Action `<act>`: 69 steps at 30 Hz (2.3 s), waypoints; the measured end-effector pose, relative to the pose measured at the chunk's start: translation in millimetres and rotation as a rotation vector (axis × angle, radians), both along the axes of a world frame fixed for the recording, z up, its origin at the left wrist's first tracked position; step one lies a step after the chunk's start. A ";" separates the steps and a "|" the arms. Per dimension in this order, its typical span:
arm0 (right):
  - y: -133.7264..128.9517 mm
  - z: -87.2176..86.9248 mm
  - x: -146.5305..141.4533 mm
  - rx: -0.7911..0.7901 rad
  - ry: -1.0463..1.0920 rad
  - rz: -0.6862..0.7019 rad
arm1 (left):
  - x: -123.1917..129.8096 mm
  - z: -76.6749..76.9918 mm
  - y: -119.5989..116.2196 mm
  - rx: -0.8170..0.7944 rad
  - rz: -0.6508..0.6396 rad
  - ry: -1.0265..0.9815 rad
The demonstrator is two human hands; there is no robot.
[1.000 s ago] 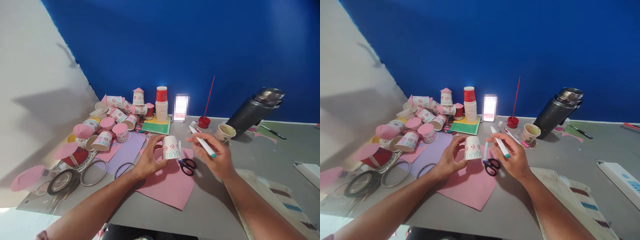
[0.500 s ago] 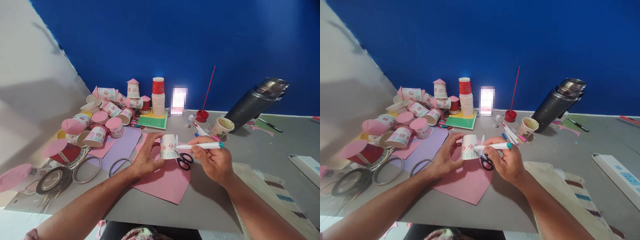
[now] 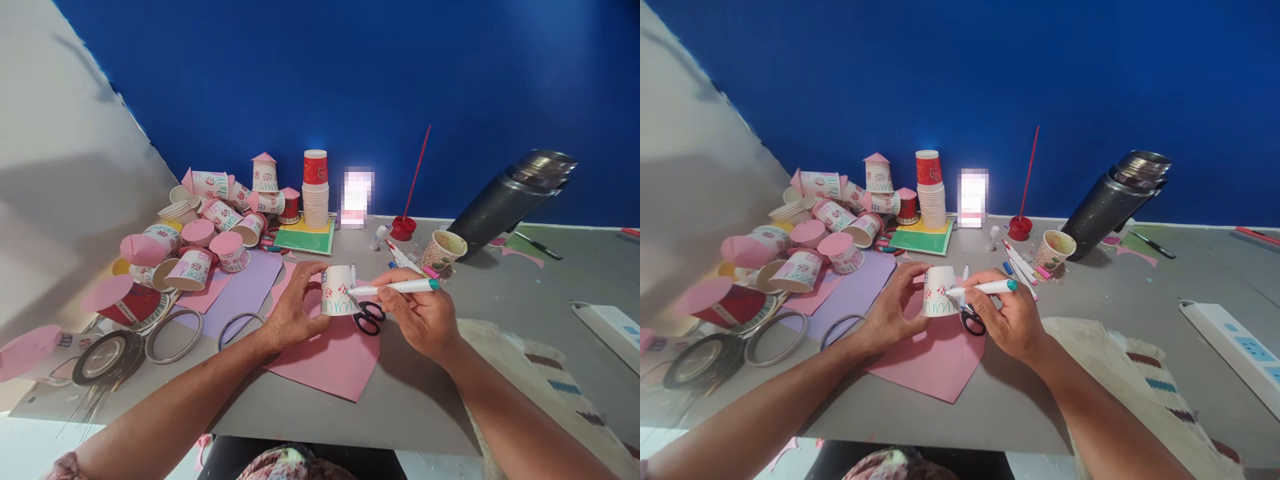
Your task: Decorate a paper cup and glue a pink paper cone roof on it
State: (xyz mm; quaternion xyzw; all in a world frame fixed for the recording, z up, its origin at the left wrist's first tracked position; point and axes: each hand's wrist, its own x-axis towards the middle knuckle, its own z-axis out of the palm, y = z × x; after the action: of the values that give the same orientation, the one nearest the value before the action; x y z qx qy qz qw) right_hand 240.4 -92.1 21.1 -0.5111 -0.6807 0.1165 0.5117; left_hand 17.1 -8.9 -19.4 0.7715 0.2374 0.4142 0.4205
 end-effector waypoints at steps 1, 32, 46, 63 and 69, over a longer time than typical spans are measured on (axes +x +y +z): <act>-0.1 0.5 0.1 0.012 0.000 -0.011 | 0.0 -0.2 -0.1 -0.003 -0.001 -0.007; 2.9 -4.2 2.8 -0.011 0.053 -0.022 | -0.6 -4.2 0.4 -0.006 -0.065 -0.001; 3.2 0.9 0.3 0.004 0.017 -0.002 | -2.6 0.9 0.2 0.066 -0.034 0.087; 3.8 1.4 -0.9 0.068 -0.041 0.000 | -1.9 6.8 -2.8 0.152 -0.004 0.157; 3.3 1.1 -0.3 0.078 -0.056 -0.001 | -2.3 4.6 -1.7 0.180 -0.001 0.167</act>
State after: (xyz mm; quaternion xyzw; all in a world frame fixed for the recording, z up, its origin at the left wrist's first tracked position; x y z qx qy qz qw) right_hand 240.1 -88.8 22.3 -0.4942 -0.6986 0.0750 0.5120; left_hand 14.8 -10.6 -14.8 0.8382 0.2330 0.3679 0.3284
